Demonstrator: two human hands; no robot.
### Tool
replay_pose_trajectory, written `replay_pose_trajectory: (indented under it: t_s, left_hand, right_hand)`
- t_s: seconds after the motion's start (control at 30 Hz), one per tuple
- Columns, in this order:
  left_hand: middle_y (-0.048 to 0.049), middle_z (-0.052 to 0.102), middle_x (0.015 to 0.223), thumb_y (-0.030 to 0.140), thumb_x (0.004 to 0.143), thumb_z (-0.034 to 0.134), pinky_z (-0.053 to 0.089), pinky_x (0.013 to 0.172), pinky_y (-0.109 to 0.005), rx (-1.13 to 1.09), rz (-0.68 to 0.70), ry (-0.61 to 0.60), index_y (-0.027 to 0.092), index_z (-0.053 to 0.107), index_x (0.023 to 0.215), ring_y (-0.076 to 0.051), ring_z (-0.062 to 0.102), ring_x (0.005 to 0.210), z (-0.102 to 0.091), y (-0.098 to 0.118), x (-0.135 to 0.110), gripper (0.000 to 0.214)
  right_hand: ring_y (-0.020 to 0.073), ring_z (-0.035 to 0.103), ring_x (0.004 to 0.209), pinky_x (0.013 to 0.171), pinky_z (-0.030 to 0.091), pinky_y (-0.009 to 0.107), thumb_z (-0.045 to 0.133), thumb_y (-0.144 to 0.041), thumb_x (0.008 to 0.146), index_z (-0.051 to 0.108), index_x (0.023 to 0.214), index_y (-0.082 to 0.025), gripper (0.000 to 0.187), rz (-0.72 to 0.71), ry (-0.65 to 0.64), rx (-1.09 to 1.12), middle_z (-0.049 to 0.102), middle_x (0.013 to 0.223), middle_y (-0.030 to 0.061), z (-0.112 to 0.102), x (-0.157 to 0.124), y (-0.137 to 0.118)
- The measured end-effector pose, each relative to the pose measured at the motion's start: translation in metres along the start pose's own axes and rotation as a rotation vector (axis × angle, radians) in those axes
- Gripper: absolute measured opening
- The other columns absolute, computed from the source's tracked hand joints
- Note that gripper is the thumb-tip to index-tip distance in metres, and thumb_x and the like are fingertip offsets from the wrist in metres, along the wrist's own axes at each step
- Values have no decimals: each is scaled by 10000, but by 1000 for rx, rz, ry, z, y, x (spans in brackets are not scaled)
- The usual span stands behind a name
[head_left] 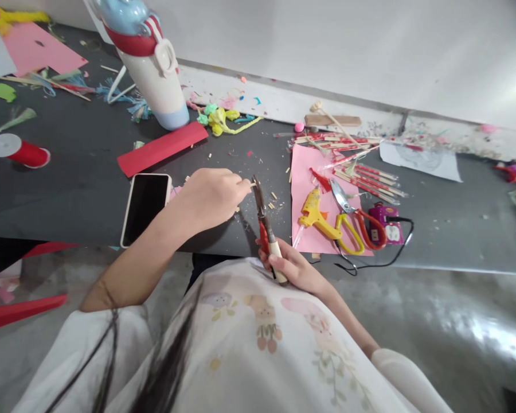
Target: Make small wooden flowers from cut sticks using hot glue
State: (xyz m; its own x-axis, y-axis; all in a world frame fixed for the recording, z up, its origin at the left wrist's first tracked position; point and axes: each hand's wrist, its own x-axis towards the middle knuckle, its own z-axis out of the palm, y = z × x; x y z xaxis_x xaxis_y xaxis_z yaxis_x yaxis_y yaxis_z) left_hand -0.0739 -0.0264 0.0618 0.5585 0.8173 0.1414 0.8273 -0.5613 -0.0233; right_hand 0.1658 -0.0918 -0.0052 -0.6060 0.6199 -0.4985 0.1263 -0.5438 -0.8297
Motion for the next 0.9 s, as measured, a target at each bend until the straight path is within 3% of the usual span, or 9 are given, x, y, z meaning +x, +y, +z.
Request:
replay_pose_trajectory:
  t_s: [0.23,0.53,0.77,0.9]
  left_hand:
    - [-46,692,750,127,869,463,399,606,-299,-30,-24,-20,154,699,921,-189,646,746,1,-4,-1,243]
    - [-52,667,695,227,949,418,345,575,-298,-97,-116,93,164,684,849,-184,617,694,3,-3,5,290]
    - [-63,709,744,260,967,397,405,629,-281,-197,-161,214,160,695,868,-183,657,747,27,-5,6,329]
    - [-59,745,816,254,964,439,462,710,-257,-364,-219,303,159,707,935,-159,685,799,43,-4,5,286]
  right_hand:
    - [116,442,684,565,347,250,637,-628,782,508,1160,-182,599,-7,41,-36,500,855,4,1,2,-5]
    - [130,431,676,568,356,258,640,-516,820,519,1136,-215,453,-80,214,-214,490,820,-9,-8,7,-1]
    - [152,437,659,588,358,286,630,-508,824,504,1075,-213,408,-137,444,-646,510,790,-6,-14,6,-14]
    - [178,487,740,660,408,308,623,-470,831,489,1151,-195,443,-165,464,-752,562,906,38,-17,4,-26]
